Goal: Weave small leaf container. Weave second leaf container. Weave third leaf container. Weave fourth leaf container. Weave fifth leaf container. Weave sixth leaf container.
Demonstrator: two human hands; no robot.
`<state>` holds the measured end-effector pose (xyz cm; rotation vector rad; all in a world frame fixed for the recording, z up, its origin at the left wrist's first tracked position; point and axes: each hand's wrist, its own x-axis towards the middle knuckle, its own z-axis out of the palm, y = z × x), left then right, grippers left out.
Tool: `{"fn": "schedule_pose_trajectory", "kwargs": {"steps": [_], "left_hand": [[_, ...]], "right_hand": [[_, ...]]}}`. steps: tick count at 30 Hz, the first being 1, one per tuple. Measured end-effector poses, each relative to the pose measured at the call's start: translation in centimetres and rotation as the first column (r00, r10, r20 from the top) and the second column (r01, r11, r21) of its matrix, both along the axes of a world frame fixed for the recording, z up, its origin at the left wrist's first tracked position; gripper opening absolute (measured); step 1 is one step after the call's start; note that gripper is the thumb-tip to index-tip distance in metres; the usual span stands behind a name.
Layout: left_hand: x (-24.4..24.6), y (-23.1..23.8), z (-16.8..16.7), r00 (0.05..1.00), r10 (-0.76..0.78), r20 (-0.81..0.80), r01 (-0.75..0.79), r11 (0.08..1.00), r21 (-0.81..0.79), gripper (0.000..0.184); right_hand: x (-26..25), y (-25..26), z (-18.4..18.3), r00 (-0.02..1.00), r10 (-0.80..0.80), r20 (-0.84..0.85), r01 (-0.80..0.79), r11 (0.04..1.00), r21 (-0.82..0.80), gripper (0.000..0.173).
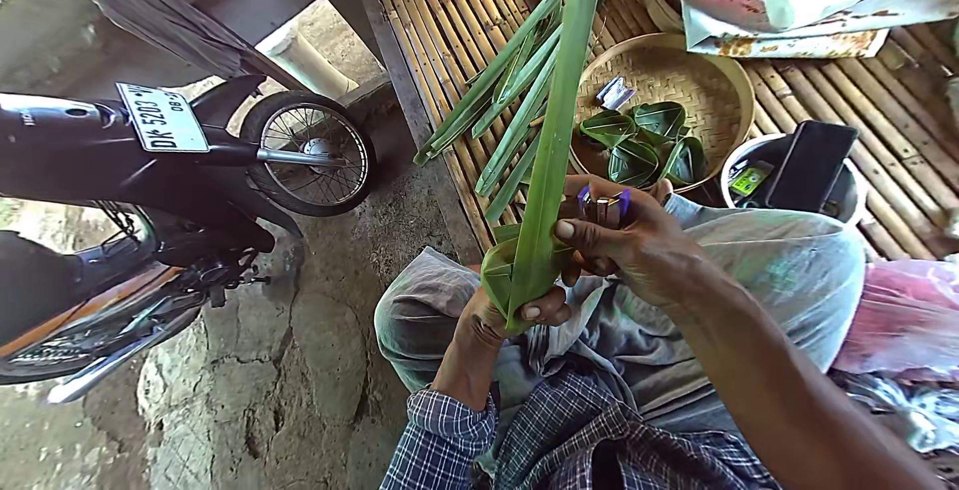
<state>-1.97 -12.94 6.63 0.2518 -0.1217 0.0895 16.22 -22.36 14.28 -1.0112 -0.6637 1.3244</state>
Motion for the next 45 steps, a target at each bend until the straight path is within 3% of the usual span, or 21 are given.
{"fn": "schedule_pose_trajectory", "kwargs": {"steps": [3, 8, 10, 13, 15, 19, 21, 25, 27, 30, 32, 34, 35, 37, 39, 41, 43, 45], "left_hand": [[0.0, -0.1, -0.4, 1.000, 0.003, -0.003, -0.003, 0.998, -0.066, 0.034], [-0.1, 0.0, -0.7, 1.000, 0.005, -0.018, -0.006, 0.997, -0.076, 0.033], [-0.1, -0.1, -0.5, 1.000, 0.006, -0.031, -0.008, 0.998, -0.066, 0.032], [-0.3, 0.1, -0.4, 0.990, 0.066, -0.121, -0.062, 0.997, 0.037, 0.035], [-0.4, 0.3, -0.3, 0.958, 0.188, -0.216, -0.157, 0.976, 0.153, 0.048], [-0.1, -0.1, 1.9, 0.763, 0.510, -0.396, -0.399, 0.855, 0.332, 0.059], [0.1, -0.5, 2.7, 0.682, 0.631, -0.369, -0.454, 0.761, 0.463, 0.054], [0.8, -1.4, 3.2, 0.482, 0.848, -0.220, -0.507, 0.475, 0.719, 0.042], [1.2, -1.5, 3.5, 0.413, 0.888, -0.202, -0.552, 0.420, 0.720, 0.041], [1.7, -1.5, 4.0, 0.385, 0.898, -0.214, -0.652, 0.429, 0.625, 0.040], [2.1, -1.6, 4.1, 0.358, 0.917, -0.177, -0.689, 0.387, 0.613, 0.039], [1.9, -1.5, 4.3, 0.302, 0.949, -0.094, -0.641, 0.275, 0.717, 0.040], [1.6, -1.3, 4.4, 0.270, 0.963, -0.020, -0.571, 0.176, 0.801, 0.039], [0.7, -0.6, 4.6, 0.209, 0.961, 0.181, -0.395, -0.086, 0.915, 0.036], [-0.2, 0.4, 4.6, 0.186, 0.908, 0.374, -0.242, -0.327, 0.913, 0.030], [-1.1, 1.2, 4.4, 0.236, 0.813, 0.532, -0.192, -0.498, 0.846, 0.020], [-1.7, 2.1, 4.3, 0.318, 0.659, 0.682, -0.164, -0.670, 0.724, 0.007], [-2.2, 2.7, 4.6, 0.377, 0.480, 0.792, -0.101, -0.829, 0.550, 0.004]], "right_hand": [[-0.2, 0.1, -0.1, 0.998, -0.022, -0.057, 0.025, 0.999, 0.038, 0.033], [-0.1, 0.1, -0.2, 0.999, -0.033, 0.004, 0.033, 0.998, 0.058, 0.029], [-0.2, 0.2, -0.3, 0.998, -0.055, 0.028, 0.054, 0.997, 0.047, 0.020], [-0.3, 0.3, -0.4, 0.991, -0.108, 0.075, 0.106, 0.994, 0.027, 0.008], [-0.2, 0.3, -0.6, 0.981, -0.170, 0.094, 0.170, 0.985, 0.009, 0.009], [0.1, 0.1, -1.1, 0.931, -0.331, 0.156, 0.339, 0.940, -0.031, 0.013], [0.2, 0.0, -1.6, 0.897, -0.385, 0.217, 0.403, 0.914, -0.043, 0.014], [-0.2, -0.4, -2.2, 0.876, -0.378, 0.300, 0.406, 0.913, -0.033, 0.016], [-0.5, -0.7, -2.3, 0.886, -0.368, 0.281, 0.387, 0.922, -0.012, 0.020], [-1.4, -1.0, -2.7, 0.909, -0.361, 0.210, 0.361, 0.932, 0.039, 0.016], [-1.8, -1.1, -3.0, 0.925, -0.338, 0.176, 0.338, 0.941, 0.032, 0.014], [-1.8, -1.3, -3.1, 0.938, -0.262, 0.225, 0.285, 0.956, -0.074, 0.014], [-1.6, -1.6, -3.1, 0.942, -0.176, 0.287, 0.228, 0.961, -0.158, 0.017], [-0.9, -2.5, -3.3, 0.903, 0.028, 0.428, 0.092, 0.962, -0.258, 0.030], [-0.6, -3.4, -2.8, 0.786, 0.155, 0.598, 0.009, 0.965, -0.262, 0.049], [-0.6, -4.1, -1.5, 0.665, 0.128, 0.736, -0.003, 0.986, -0.169, 0.060], [-0.4, -4.1, 0.1, 0.539, 0.008, 0.842, 0.023, 0.999, -0.024, 0.059], [0.0, -3.7, 1.5, 0.484, -0.086, 0.871, 0.023, 0.996, 0.085, 0.056]]}}
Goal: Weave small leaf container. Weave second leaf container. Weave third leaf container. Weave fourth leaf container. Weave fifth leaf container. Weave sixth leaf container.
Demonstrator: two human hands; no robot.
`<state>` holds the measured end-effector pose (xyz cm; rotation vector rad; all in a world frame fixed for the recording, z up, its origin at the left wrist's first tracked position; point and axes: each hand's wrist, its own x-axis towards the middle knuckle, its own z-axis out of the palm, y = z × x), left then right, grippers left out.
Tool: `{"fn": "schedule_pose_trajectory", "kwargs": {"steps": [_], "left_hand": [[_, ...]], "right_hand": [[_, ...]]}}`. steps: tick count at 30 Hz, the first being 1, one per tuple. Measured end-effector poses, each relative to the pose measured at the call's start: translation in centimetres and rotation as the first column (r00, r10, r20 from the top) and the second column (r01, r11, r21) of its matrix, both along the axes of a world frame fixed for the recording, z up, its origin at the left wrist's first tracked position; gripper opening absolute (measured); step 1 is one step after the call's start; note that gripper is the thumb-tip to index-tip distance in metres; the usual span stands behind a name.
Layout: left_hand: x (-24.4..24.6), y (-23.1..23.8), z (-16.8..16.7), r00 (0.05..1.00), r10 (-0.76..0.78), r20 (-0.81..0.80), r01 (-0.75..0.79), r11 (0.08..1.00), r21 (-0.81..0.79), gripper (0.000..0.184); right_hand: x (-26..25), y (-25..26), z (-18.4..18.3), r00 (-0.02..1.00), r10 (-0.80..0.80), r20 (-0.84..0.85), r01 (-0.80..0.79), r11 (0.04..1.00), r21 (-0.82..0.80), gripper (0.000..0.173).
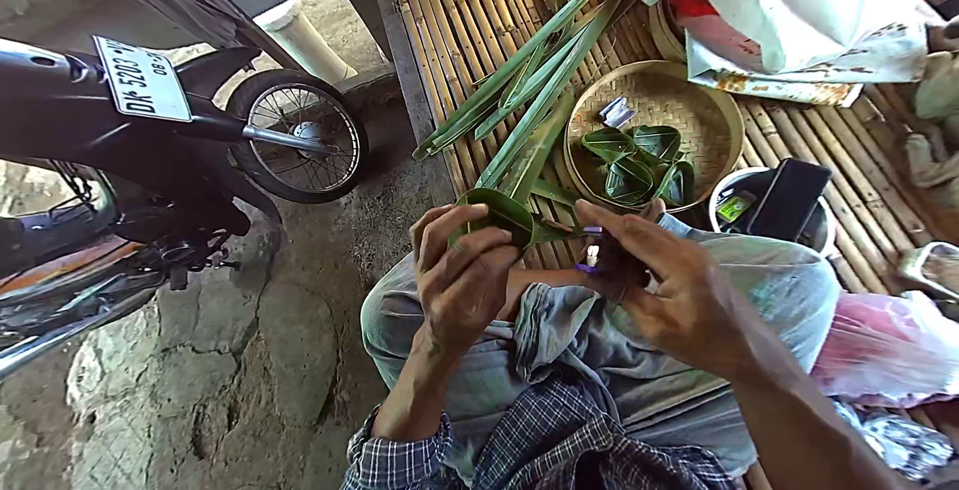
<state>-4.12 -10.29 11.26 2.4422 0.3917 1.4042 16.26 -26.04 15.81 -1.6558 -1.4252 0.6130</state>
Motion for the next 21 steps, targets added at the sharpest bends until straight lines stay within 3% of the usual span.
{"fn": "schedule_pose_trajectory", "kwargs": {"steps": [2, 5, 7, 10, 12, 14, 18, 21], "left_hand": [[-0.4, 0.0, 0.4, 0.998, 0.028, -0.050, -0.019, 0.985, 0.174, 0.005], [-0.9, -0.3, 0.6, 0.995, 0.066, -0.078, -0.038, 0.947, 0.318, 0.009], [-1.1, -0.6, 0.4, 0.993, 0.085, -0.077, -0.051, 0.928, 0.370, 0.012], [-1.0, -1.1, -0.2, 0.993, 0.092, -0.078, -0.054, 0.918, 0.394, 0.012], [-0.8, -1.2, -0.5, 0.993, 0.086, -0.085, -0.045, 0.917, 0.396, 0.011], [-0.6, -1.3, -0.7, 0.994, 0.080, -0.081, -0.040, 0.912, 0.409, 0.009], [-0.1, -1.9, -1.1, 0.995, 0.050, -0.088, -0.006, 0.900, 0.437, 0.008], [0.4, -2.6, -1.9, 0.995, 0.051, -0.086, -0.013, 0.917, 0.399, 0.022]], "right_hand": [[0.3, 0.4, 0.9, 0.996, 0.005, -0.086, -0.006, 1.000, -0.010, 0.053], [0.1, 0.4, 0.9, 0.924, -0.008, -0.382, -0.056, 0.986, -0.155, 0.043], [-0.9, 0.2, 0.4, 0.799, -0.030, -0.600, -0.122, 0.970, -0.211, 0.040], [-2.7, 0.0, 0.4, 0.519, -0.124, -0.846, -0.165, 0.957, -0.241, 0.033], [-3.6, 0.0, 0.5, 0.378, -0.173, -0.910, -0.156, 0.957, -0.247, 0.030], [-4.3, 0.2, 0.5, 0.319, -0.215, -0.923, -0.097, 0.961, -0.257, 0.030], [-5.4, 1.4, 0.1, 0.360, -0.356, -0.862, 0.157, 0.934, -0.320, 0.034], [-5.4, 1.9, -0.6, 0.549, -0.414, -0.726, 0.310, 0.908, -0.283, 0.037]]}}
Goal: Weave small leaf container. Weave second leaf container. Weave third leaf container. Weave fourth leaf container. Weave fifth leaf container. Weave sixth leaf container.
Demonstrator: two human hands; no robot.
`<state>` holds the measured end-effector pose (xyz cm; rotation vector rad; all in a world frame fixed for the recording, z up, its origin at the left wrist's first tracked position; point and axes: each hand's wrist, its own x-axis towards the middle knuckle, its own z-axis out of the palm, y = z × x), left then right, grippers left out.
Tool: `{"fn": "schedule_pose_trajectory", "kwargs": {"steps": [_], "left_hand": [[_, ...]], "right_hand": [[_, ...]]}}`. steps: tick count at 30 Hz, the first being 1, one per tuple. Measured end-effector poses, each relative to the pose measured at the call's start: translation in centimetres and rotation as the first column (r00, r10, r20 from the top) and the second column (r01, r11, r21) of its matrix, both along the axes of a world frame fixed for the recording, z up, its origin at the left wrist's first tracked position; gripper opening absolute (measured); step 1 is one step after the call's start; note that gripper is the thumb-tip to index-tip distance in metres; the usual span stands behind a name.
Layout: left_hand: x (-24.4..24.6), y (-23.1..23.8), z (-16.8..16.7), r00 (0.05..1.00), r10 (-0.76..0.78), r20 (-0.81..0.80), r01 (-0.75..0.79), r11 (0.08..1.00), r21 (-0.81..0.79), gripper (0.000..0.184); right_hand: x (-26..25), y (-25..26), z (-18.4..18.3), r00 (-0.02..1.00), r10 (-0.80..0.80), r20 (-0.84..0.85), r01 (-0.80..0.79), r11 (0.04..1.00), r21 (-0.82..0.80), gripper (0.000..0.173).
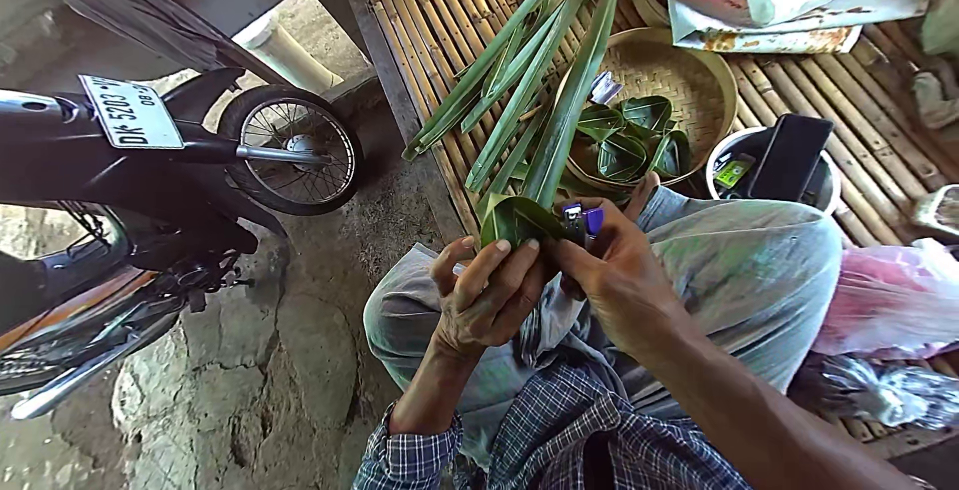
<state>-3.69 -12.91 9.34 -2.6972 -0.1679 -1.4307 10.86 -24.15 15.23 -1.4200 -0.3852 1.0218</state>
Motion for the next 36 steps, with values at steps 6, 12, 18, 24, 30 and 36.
{"fn": "schedule_pose_trajectory", "kwargs": {"steps": [6, 12, 18, 24, 30, 36], "left_hand": [[-1.3, -1.4, 0.9, 0.991, -0.125, 0.044, 0.119, 0.696, -0.708, 0.074], [0.9, -1.0, 5.4, 0.974, -0.202, 0.102, 0.120, 0.080, -0.990, 0.076], [2.8, -1.9, 4.5, 0.986, -0.041, 0.161, 0.165, 0.339, -0.926, 0.031], [3.0, -2.0, 3.3, 0.935, 0.024, 0.354, 0.289, 0.527, -0.799, 0.024], [3.0, -1.9, 3.4, 0.918, -0.017, 0.396, 0.342, 0.538, -0.771, 0.022], [3.7, -2.5, 3.7, 0.919, -0.009, 0.393, 0.329, 0.568, -0.755, 0.023]], "right_hand": [[2.2, -0.4, -0.6, 0.849, 0.001, 0.528, -0.037, 0.998, 0.057, 0.050], [3.0, -0.3, -0.4, 0.635, 0.090, 0.767, -0.241, 0.967, 0.086, 0.056], [3.5, -0.4, 0.1, 0.603, 0.015, 0.798, -0.289, 0.936, 0.200, 0.060], [3.5, -1.7, 0.0, 0.600, 0.026, 0.800, -0.305, 0.931, 0.199, 0.054], [2.1, -2.7, 0.2, 0.554, 0.027, 0.832, -0.231, 0.965, 0.122, 0.052], [1.5, -2.1, 0.4, 0.544, 0.022, 0.839, -0.099, 0.994, 0.038, 0.049]]}}
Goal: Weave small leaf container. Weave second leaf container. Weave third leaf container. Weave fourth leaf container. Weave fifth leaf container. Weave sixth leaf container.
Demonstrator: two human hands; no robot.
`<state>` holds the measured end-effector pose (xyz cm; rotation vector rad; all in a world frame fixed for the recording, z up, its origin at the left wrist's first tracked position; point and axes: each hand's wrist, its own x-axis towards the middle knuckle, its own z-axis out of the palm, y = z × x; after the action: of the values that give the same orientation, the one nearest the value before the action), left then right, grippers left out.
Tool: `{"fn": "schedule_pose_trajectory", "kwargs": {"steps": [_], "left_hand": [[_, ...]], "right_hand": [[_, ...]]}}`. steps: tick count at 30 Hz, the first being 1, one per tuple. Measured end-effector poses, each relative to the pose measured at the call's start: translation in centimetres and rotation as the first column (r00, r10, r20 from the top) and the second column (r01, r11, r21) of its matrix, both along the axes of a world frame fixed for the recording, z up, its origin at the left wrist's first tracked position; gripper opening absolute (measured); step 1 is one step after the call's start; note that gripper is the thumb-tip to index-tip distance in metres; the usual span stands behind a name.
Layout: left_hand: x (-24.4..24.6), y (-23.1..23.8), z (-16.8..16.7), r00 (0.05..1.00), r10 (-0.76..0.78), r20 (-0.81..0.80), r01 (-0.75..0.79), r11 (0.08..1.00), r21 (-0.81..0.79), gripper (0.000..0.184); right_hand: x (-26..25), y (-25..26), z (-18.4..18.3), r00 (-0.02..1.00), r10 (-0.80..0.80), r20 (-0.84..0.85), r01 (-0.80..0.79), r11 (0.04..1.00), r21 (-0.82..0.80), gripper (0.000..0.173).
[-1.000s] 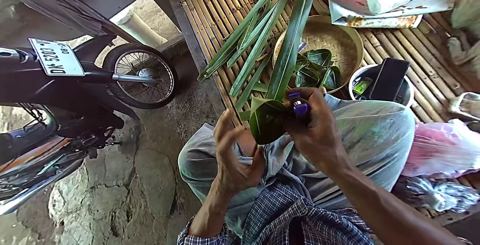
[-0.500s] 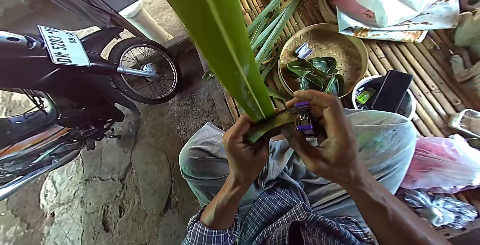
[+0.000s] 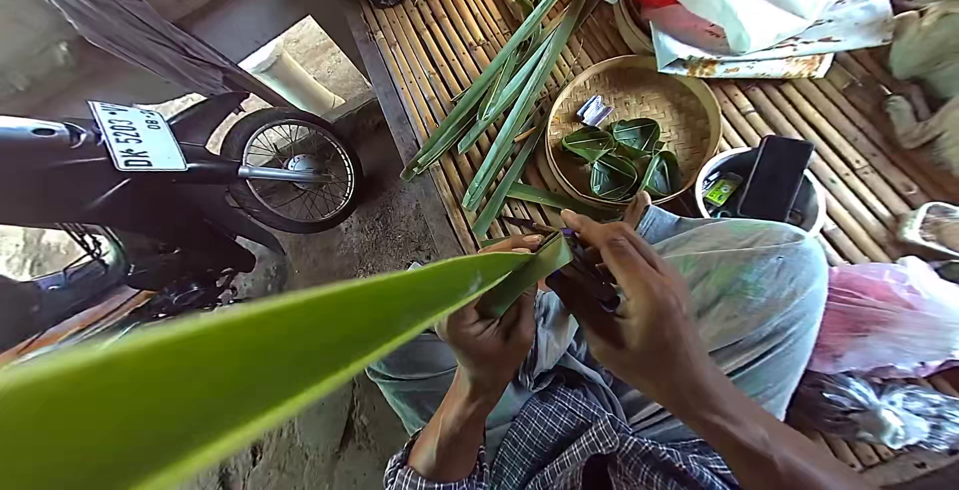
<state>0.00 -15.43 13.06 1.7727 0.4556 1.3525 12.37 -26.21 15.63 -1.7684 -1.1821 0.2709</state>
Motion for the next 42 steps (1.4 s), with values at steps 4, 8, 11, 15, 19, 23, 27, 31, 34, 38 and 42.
{"fn": "schedule_pose_trajectory", "kwargs": {"steps": [4, 8, 11, 15, 19, 23, 27, 31, 34, 38, 42], "left_hand": [[-0.6, 0.5, 0.6, 0.992, -0.123, -0.008, 0.123, 0.992, -0.038, 0.023], [-1.7, 1.1, 0.6, 0.966, -0.255, -0.048, 0.251, 0.965, -0.072, 0.025], [-1.9, 1.0, 0.3, 0.962, -0.266, -0.053, 0.262, 0.962, -0.075, 0.024], [-1.8, 0.9, 0.4, 0.960, -0.277, -0.031, 0.273, 0.959, -0.080, 0.025], [-1.5, 0.5, 0.7, 0.969, -0.243, -0.032, 0.240, 0.967, -0.089, 0.030], [-1.1, 0.1, 0.8, 0.979, -0.195, -0.054, 0.188, 0.976, -0.113, 0.036], [-0.8, -0.1, 1.2, 0.971, -0.212, -0.111, 0.195, 0.970, -0.147, 0.043], [-0.5, -0.1, 1.0, 0.966, -0.183, -0.184, 0.152, 0.973, -0.173, 0.039], [-0.7, 0.3, 0.6, 0.970, -0.136, -0.200, 0.105, 0.982, -0.159, 0.039], [-0.9, 0.7, 0.0, 0.983, -0.128, -0.135, 0.118, 0.990, -0.081, 0.035], [-1.1, 1.0, -0.4, 0.985, -0.151, -0.089, 0.146, 0.988, -0.056, 0.022]], "right_hand": [[0.6, 0.1, 0.3, 0.993, 0.069, -0.096, -0.066, 0.997, 0.037, 0.041], [1.5, -0.3, 0.6, 0.965, 0.222, -0.143, -0.212, 0.974, 0.080, 0.039], [1.4, -0.4, 0.9, 0.958, 0.248, -0.147, -0.233, 0.966, 0.112, 0.039], [0.9, -0.5, 0.8, 0.972, 0.212, -0.103, -0.195, 0.969, 0.151, 0.038], [0.5, -0.3, 0.8, 0.994, 0.108, -0.017, -0.104, 0.983, 0.154, 0.031], [0.1, -0.1, 0.6, 0.998, 0.030, 0.056, -0.038, 0.990, 0.139, 0.025], [0.1, 0.1, 0.1, 0.991, -0.039, 0.125, 0.018, 0.986, 0.167, 0.019], [0.8, 0.4, -0.6, 0.984, -0.021, 0.175, -0.004, 0.989, 0.146, 0.019], [1.4, 0.4, -0.8, 0.985, 0.130, 0.109, -0.140, 0.986, 0.094, 0.028], [1.5, -0.1, -1.2, 0.986, 0.164, -0.003, -0.162, 0.977, 0.142, 0.032], [1.4, -0.6, -1.5, 0.992, 0.107, -0.064, -0.097, 0.985, 0.142, 0.034]]}}
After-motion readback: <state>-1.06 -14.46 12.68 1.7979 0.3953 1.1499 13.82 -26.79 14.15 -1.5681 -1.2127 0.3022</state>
